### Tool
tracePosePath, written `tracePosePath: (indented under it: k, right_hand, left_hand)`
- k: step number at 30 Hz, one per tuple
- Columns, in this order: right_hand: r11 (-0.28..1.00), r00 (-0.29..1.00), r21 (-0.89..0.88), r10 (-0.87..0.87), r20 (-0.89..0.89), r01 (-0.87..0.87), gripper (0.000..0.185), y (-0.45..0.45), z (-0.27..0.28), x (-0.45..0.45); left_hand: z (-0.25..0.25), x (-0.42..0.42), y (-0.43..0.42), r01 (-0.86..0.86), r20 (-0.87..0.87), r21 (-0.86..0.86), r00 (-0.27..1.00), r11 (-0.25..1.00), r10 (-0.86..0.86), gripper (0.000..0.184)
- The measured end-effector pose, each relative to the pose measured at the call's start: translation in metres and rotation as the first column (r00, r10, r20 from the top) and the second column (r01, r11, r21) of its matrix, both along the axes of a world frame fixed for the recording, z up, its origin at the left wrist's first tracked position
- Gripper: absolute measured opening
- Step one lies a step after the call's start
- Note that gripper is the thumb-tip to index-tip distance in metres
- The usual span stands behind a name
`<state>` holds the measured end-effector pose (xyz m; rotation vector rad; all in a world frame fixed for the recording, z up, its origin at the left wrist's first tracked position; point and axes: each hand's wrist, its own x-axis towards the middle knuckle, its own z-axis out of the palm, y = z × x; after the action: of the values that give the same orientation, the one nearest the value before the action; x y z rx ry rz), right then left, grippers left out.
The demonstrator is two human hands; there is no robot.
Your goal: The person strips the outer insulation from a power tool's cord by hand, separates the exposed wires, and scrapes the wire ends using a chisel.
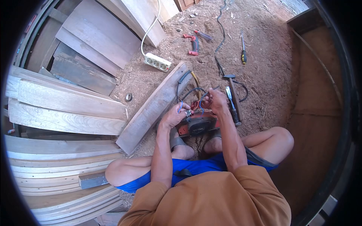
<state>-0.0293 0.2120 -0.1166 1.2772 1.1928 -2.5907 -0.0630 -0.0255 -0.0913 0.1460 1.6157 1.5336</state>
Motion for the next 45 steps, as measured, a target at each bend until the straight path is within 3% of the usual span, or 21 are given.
tracePosePath:
  k: [21,33,42,45]
  right_hand:
    - [1.000,0.999,0.031,0.000,0.043,-0.002,0.015,0.002,-0.002,0.001]
    - [0.998,0.998,0.053,0.023,0.054,-0.026,0.017,0.003,-0.005,0.000]
    - [0.996,0.996,0.083,0.032,0.083,-0.039,0.015,0.003,-0.008,0.000]
    - [0.994,0.994,0.094,0.052,0.094,-0.060,0.015,0.003,-0.007,-0.001]
  left_hand:
    - [-0.003,-0.001,-0.002,-0.002,0.001,-0.044,1.000,0.999,0.002,0.026]
    - [-0.002,0.002,0.001,-0.028,0.000,0.021,1.000,0.999,0.028,0.025]
    - [0.001,-0.003,-0.002,0.093,-0.019,-0.106,0.995,0.990,-0.095,0.026]
    - [-0.003,0.000,-0.001,0.000,0.012,-0.032,1.000,0.999,0.000,0.028]
